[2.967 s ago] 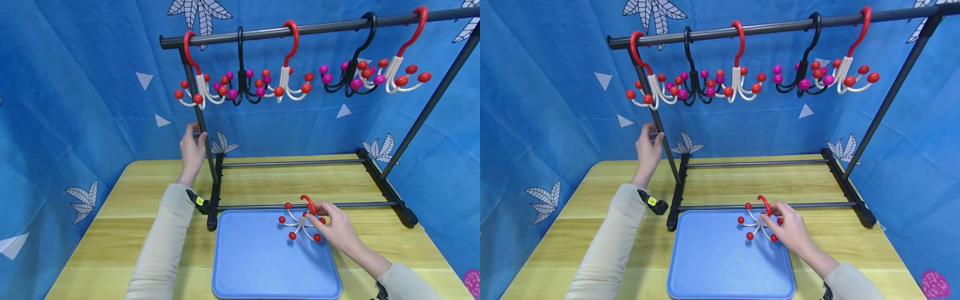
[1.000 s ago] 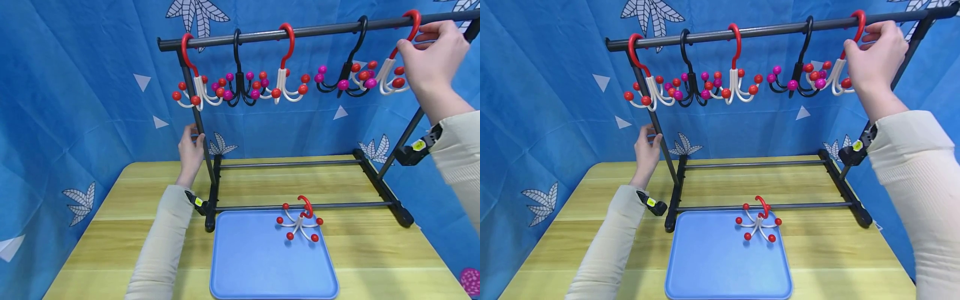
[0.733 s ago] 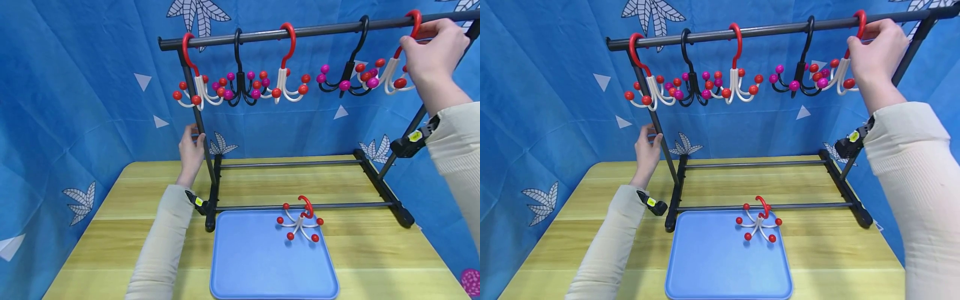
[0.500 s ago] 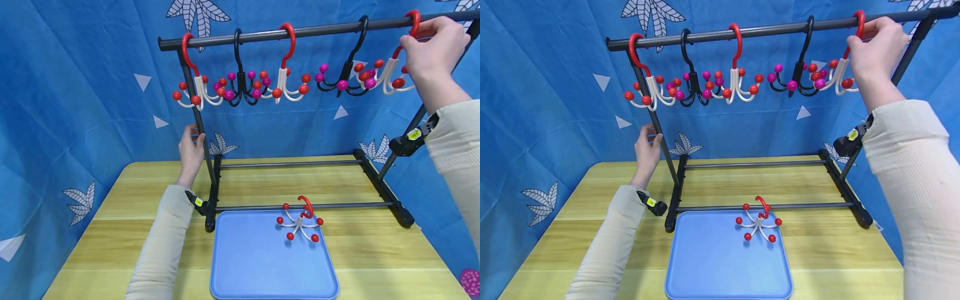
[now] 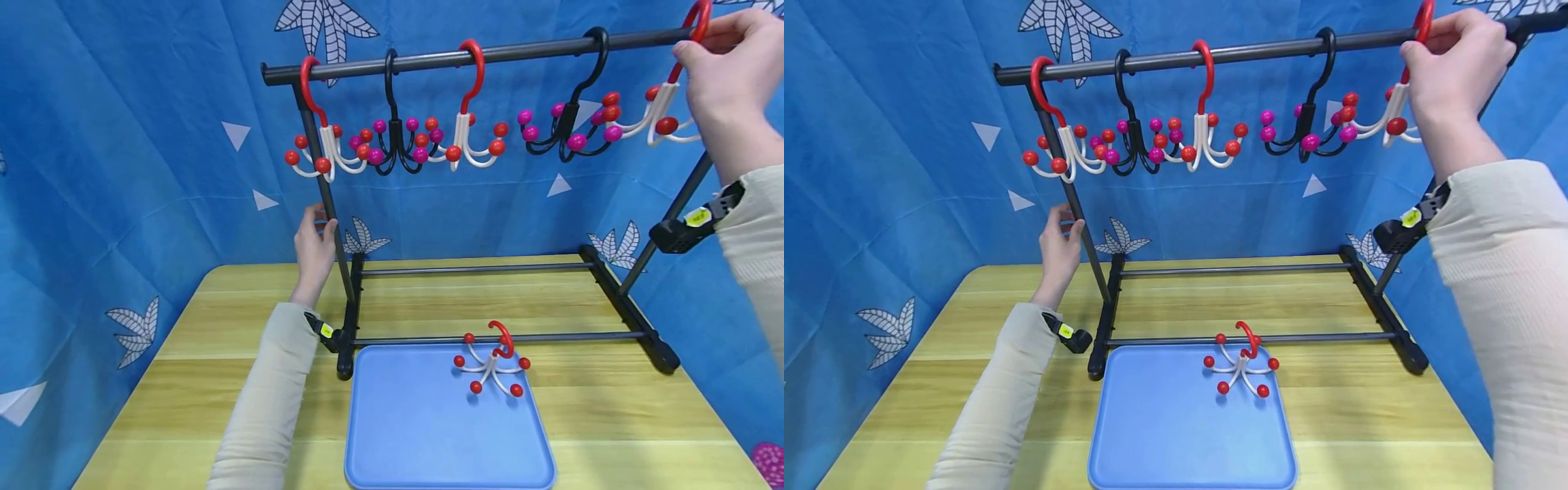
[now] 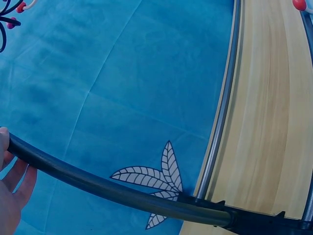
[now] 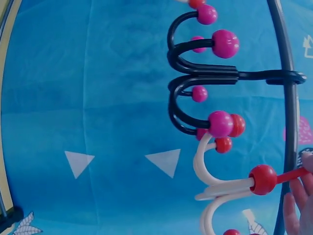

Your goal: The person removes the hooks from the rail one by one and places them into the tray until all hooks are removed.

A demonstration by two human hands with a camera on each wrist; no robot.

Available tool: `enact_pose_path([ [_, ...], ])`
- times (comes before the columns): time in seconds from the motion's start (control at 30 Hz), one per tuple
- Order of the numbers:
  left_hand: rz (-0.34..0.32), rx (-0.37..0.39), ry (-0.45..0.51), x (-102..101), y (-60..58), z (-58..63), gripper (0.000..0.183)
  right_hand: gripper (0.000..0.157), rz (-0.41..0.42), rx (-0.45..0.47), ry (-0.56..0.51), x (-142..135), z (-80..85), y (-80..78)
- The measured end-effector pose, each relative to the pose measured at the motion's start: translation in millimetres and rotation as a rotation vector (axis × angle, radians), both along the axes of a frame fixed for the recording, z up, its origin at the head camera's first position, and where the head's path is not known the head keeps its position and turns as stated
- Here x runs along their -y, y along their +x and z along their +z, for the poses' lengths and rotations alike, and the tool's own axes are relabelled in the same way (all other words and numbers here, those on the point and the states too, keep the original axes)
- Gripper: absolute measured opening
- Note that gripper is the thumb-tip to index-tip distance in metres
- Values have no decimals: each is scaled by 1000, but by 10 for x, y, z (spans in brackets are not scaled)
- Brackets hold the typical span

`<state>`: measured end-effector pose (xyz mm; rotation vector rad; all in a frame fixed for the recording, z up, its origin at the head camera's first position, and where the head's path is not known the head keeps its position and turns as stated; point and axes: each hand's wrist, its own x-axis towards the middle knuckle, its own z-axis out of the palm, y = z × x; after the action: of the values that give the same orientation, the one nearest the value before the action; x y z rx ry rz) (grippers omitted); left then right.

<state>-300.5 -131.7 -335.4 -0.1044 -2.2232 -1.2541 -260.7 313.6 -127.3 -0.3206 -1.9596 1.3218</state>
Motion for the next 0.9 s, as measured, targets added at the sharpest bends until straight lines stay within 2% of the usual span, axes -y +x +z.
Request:
enact_pose_path([
  [0.23,1,-3,-5,3,19,17,30,37,36,-18,-41,-17,42,76],
  [0.43,6,-8,-13,7,14,6,29,41,16,12,20,-53,15,189],
  [0.67,8,-7,-17,9,10,0,29,42,-16,3,38,-45,9,307],
  [0.9,7,0,-10,2,9,-3,30,42,-44,7,84,-34,-117,415],
])
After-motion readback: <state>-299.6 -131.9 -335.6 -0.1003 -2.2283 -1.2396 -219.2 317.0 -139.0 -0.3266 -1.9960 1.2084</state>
